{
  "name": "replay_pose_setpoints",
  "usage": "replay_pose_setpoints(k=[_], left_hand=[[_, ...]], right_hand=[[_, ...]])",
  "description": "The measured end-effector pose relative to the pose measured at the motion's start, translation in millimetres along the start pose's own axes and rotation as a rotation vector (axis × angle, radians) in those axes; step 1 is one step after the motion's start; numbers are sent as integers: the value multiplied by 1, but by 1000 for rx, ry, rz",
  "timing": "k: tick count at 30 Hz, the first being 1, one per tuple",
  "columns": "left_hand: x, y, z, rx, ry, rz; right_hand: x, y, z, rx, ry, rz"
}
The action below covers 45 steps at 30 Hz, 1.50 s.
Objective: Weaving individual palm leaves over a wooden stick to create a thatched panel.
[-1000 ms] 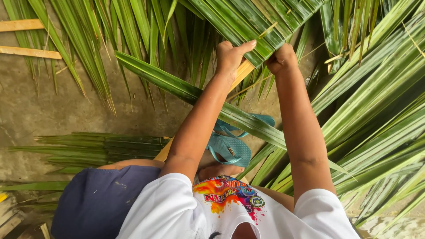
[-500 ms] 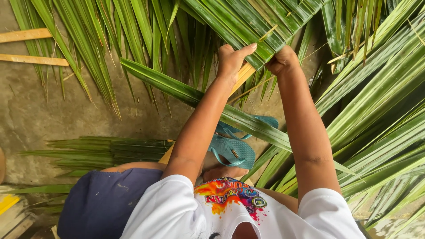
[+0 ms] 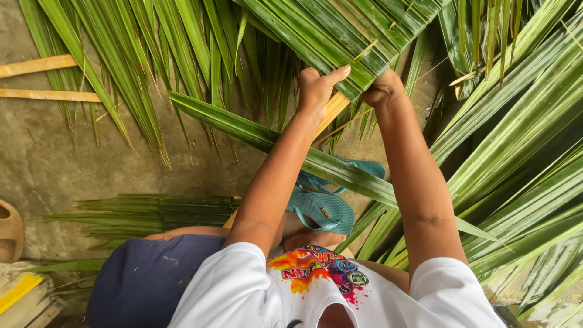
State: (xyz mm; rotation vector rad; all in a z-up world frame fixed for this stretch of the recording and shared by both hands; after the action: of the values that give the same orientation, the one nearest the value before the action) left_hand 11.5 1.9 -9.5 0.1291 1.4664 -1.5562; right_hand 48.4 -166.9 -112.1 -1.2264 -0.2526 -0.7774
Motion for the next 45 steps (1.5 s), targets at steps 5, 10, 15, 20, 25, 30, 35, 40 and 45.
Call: replay_pose_setpoints(k=[5, 10, 15, 20, 25, 30, 35, 40, 45], left_hand=[[-5, -8, 16, -180, 96, -36], [-5, -6, 16, -184, 101, -52], [-8, -14, 16, -176, 108, 1], [16, 4, 12, -191, 142, -13], [55, 46, -15, -250, 245, -13], [44, 25, -6, -224, 314, -67], [86, 60, -24, -231, 372, -109], [53, 50, -21, -218, 372, -193], [93, 94, -35, -164, 595, -200]], right_hand=[[-7, -1, -5, 32, -29, 2], [-11, -4, -17, 71, -59, 5], [-17, -8, -16, 107, -117, 6], [-22, -22, -36, 145, -164, 16], [24, -100, 2, -48, -651, -347], [40, -125, 51, 13, -1231, -1504], [45, -140, 65, 122, -1381, -1771], [31, -189, 104, 451, -1096, -1932], [26, -207, 136, 530, -732, -1584]])
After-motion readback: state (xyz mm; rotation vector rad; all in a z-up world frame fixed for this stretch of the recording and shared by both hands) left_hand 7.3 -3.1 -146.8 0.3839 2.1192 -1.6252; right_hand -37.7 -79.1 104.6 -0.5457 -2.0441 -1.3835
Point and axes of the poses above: each hand's wrist, its own y-axis towards the middle knuckle, its own z-axis out of the palm, x = y × z, the point moved 2 cm from there along y, towards the middle knuckle, and after that the axes turned 10 degrees about -z, right-handed, at the moved point
